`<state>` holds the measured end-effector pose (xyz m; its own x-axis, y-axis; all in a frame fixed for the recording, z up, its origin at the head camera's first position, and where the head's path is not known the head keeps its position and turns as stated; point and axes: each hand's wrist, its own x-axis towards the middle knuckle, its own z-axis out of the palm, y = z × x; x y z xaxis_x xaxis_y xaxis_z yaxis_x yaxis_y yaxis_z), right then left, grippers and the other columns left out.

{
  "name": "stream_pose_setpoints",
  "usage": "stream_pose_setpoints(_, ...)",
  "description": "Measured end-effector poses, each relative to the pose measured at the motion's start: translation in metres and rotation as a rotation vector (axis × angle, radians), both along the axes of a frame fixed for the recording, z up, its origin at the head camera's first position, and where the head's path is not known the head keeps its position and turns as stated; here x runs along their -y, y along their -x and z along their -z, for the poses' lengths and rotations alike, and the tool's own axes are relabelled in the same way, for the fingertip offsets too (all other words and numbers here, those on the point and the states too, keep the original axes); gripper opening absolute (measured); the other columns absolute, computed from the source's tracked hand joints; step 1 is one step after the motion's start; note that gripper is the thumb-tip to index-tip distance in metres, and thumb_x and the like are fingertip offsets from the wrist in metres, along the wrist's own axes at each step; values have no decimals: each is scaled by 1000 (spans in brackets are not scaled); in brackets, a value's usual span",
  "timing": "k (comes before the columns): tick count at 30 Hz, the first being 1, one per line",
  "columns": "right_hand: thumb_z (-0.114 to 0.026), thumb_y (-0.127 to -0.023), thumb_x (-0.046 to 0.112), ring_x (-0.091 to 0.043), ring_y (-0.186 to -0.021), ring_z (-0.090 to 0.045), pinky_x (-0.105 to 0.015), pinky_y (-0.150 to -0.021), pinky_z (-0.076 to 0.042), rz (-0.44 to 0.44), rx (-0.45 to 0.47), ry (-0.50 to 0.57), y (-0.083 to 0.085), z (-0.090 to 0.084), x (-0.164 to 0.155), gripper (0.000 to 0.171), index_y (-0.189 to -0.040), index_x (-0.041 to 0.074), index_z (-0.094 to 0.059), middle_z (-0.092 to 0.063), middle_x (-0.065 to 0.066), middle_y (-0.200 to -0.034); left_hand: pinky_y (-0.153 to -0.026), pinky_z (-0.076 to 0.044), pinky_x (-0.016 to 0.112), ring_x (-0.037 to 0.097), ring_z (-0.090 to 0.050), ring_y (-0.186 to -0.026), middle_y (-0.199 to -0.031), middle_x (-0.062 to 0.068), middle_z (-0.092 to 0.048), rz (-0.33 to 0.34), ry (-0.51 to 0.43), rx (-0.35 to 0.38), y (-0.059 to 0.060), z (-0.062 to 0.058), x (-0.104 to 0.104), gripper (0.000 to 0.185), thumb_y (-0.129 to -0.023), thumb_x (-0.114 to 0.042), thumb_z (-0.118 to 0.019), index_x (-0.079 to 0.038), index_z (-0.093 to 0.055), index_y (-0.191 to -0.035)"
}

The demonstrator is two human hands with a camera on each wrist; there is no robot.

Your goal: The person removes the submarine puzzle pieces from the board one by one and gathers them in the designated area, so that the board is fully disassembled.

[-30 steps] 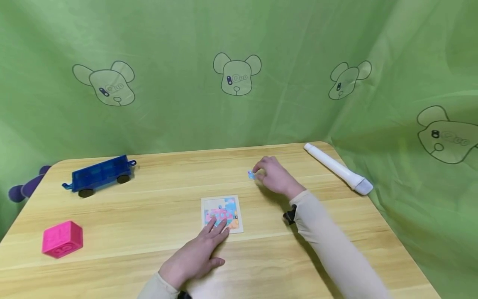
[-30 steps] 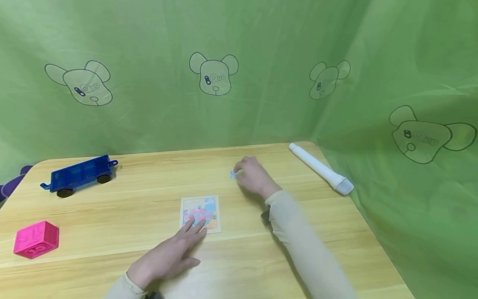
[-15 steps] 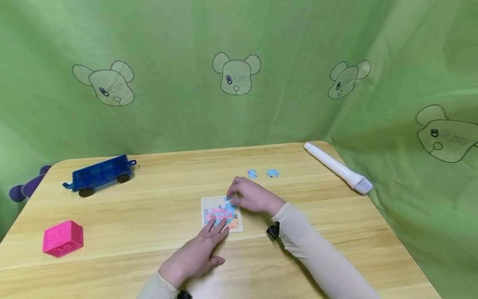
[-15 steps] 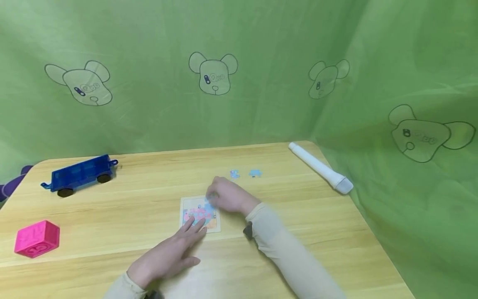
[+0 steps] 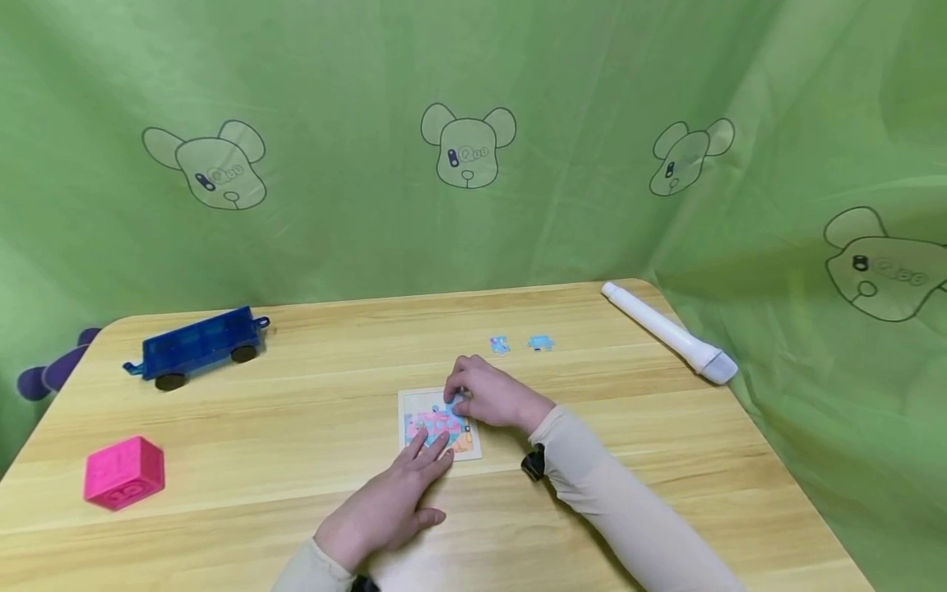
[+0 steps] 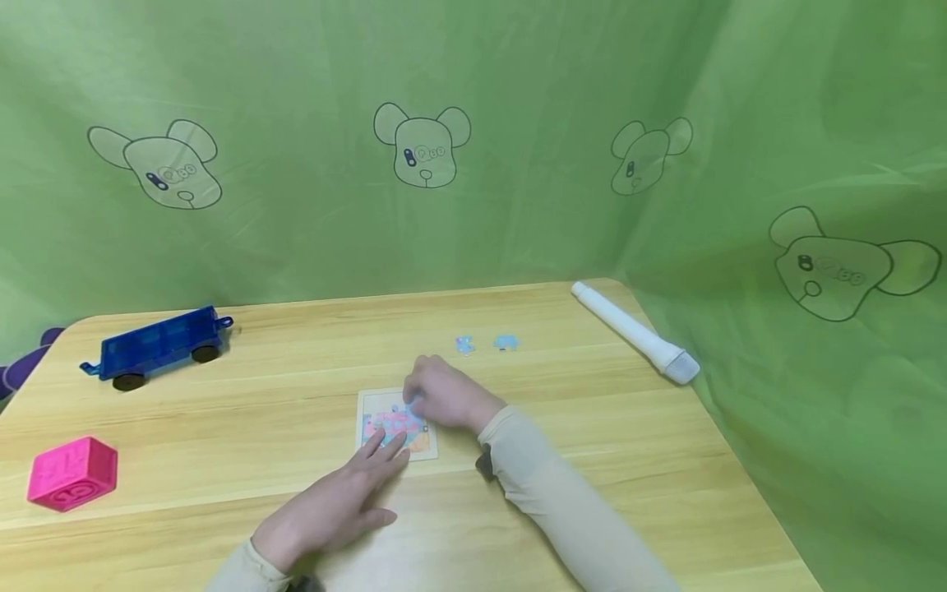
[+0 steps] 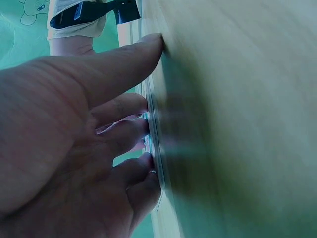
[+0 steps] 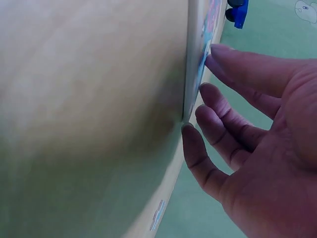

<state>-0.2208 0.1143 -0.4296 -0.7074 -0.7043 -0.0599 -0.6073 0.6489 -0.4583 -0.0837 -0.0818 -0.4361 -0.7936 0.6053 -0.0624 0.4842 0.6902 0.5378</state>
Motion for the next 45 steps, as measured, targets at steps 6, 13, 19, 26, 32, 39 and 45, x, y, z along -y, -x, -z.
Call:
stream_pose_setpoints(6,-75,-86,9,-19,-105,-49,-35,-95,-45,4,-6,2,-1,0,0,13,-97,15,-71,-54,2,-105,-110,-33,49,37,-16,-145,-159,12,-25,-4,7,-7,0,0,0,68,-89,-25,-73,1,-44,-146)
stream_pose_setpoints(13,-75,-85,7,-21,-105,-50,-38,-96,-45,4,-17,11,-1,-2,1,14,-94,16,-68,-56,2,-107,-110,-33,49,37,-16,-146,-159,11,-25,-10,10,-7,0,0,0,69,-89,-26,-73,1,-44,-146)
stream_pose_setpoints(19,-71,-89,6,-16,-99,-54,-34,-93,-47,29,-5,14,0,-2,3,18,-104,12,-64,-57,2,-104,-110,-32,49,37,-16,-145,-159,12,-26,-11,4,1,0,1,-1,68,-89,-25,-73,1,-44,-146)
stream_pose_setpoints(26,-64,-91,-4,-14,-87,-55,-29,-81,-50,40,36,97,3,-8,2,16,-103,7,-64,-59,0,-94,-111,-31,49,37,-15,-146,-159,11,-26,-14,7,3,0,1,-1,68,-89,-25,-73,1,-44,-146)
stream_pose_setpoints(32,-64,-91,-4,-13,-85,-56,-28,-79,-50,29,70,164,8,-14,-4,15,-101,6,-66,-61,0,-93,-111,-31,48,37,-15,-146,-159,11,-25,-13,4,-2,0,2,-1,68,-90,-25,-73,1,-44,-146)
stream_pose_setpoints(39,-64,-91,-4,-15,-87,-59,-31,-80,-51,27,80,251,14,-27,-21,14,-101,4,-69,-65,-4,-94,-111,-31,49,37,-15,-146,-159,11,-25,-13,1,1,0,1,-1,68,-89,-24,-73,1,-44,-146)
stream_pose_setpoints(45,-66,-89,-2,-17,-85,-60,-34,-78,-52,115,53,290,22,-36,-49,13,-100,2,-71,-66,-6,-90,-111,-30,49,38,-14,-146,-160,11,-24,-13,5,-3,-1,1,-1,69,-89,-25,-73,1,-43,-146)
